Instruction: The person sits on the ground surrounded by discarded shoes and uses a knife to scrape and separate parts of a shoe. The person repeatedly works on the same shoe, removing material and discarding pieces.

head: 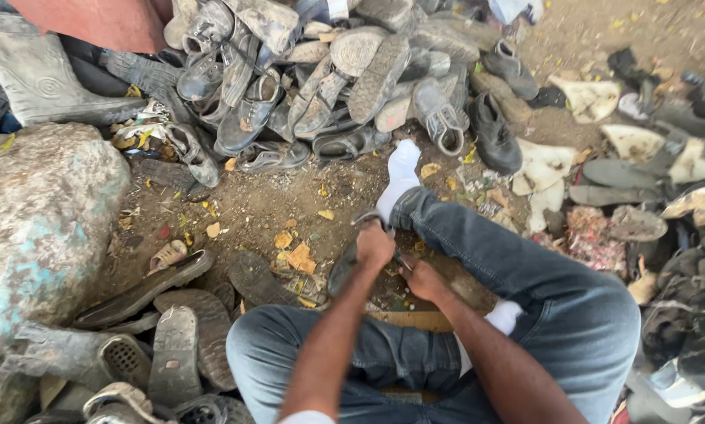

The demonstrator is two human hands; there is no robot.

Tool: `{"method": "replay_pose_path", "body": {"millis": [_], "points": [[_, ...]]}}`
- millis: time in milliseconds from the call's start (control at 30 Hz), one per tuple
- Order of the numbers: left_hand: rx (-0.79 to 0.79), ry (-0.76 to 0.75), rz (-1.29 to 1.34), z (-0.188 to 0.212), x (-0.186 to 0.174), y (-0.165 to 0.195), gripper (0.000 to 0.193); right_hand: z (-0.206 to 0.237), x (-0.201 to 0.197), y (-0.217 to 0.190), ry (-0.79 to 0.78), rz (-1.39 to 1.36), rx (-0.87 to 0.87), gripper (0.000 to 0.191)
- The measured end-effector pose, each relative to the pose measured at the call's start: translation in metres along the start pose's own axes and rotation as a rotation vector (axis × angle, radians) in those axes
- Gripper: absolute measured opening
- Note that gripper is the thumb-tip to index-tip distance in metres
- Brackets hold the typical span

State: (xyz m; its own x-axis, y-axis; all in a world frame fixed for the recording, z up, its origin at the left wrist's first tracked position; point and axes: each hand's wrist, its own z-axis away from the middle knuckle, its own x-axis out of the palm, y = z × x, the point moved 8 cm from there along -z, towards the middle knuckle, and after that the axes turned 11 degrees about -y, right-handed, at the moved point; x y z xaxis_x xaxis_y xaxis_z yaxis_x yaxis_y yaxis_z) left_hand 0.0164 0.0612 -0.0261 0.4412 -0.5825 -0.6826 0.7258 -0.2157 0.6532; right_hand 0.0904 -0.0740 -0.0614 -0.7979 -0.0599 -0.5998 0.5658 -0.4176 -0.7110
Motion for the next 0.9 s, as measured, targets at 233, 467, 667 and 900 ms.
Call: {"method": "replay_pose_path", "body": {"millis": [233,467,667,900], "points": [[0.392,-0.265,-0.58,0.009,0.016,-0.012,0.027,-0.018,-0.001,-0.034,0.095,-0.137,-0.299,0.042],[0.261,-0.29,0.141,-0.012,-0.005,-0.041,0.022,0.007,0.031,0.005,0.063,-0.053,0.103,0.045],[0.069,-0.39,0.309,-0.015,0.005,-0.062,0.024,0.006,0.049,0.016,-0.072,-0.295,0.242,0.043],[0.065,-0.347,0.355,-0.01,-0.005,-0.064,0.023,0.013,0.05,-0.006,0.062,-0.089,0.04,0.048]]}}
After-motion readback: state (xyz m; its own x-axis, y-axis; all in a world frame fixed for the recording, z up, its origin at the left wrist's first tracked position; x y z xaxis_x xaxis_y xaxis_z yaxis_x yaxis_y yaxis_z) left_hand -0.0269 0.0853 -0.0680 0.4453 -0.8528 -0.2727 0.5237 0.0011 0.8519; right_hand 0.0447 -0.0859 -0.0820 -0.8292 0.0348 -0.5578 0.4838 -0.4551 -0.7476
